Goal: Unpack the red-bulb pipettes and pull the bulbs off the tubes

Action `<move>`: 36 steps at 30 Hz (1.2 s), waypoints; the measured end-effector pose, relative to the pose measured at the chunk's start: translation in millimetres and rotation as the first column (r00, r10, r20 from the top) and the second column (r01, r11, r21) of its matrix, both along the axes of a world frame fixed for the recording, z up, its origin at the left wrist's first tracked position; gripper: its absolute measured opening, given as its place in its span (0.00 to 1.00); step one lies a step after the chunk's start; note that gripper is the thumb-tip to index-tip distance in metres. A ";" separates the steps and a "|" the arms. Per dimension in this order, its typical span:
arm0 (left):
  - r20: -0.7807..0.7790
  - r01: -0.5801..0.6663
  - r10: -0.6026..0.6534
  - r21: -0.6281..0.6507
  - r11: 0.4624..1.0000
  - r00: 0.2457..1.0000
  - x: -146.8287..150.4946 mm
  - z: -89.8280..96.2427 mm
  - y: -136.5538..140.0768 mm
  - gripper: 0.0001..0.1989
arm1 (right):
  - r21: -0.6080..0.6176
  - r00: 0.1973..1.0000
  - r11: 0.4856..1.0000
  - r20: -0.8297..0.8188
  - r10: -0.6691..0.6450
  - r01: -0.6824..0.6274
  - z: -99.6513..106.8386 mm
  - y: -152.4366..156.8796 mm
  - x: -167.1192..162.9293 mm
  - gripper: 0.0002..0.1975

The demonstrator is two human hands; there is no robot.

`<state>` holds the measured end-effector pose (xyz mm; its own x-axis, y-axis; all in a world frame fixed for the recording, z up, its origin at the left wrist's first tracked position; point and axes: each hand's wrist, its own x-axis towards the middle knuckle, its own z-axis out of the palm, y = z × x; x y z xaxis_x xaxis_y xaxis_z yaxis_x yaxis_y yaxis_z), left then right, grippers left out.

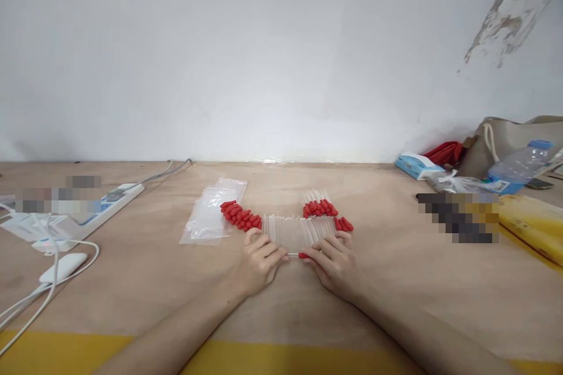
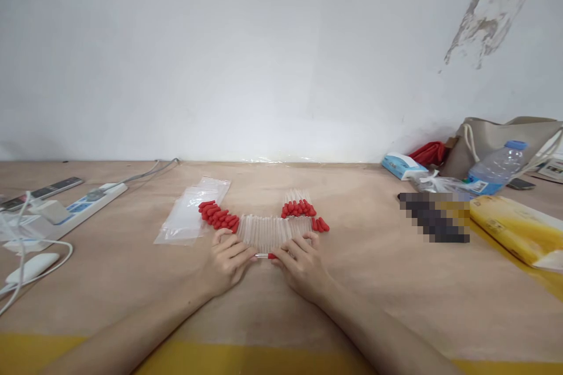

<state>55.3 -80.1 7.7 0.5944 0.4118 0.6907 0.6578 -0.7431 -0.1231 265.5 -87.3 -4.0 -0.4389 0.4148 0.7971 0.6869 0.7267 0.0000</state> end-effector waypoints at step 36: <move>0.209 -0.176 0.208 -0.159 0.971 0.956 -29.3 -12.3 35.5 0.08 | -0.697 0.566 0.716 -0.578 -0.587 0.031 -20.1 68.3 99.9 0.18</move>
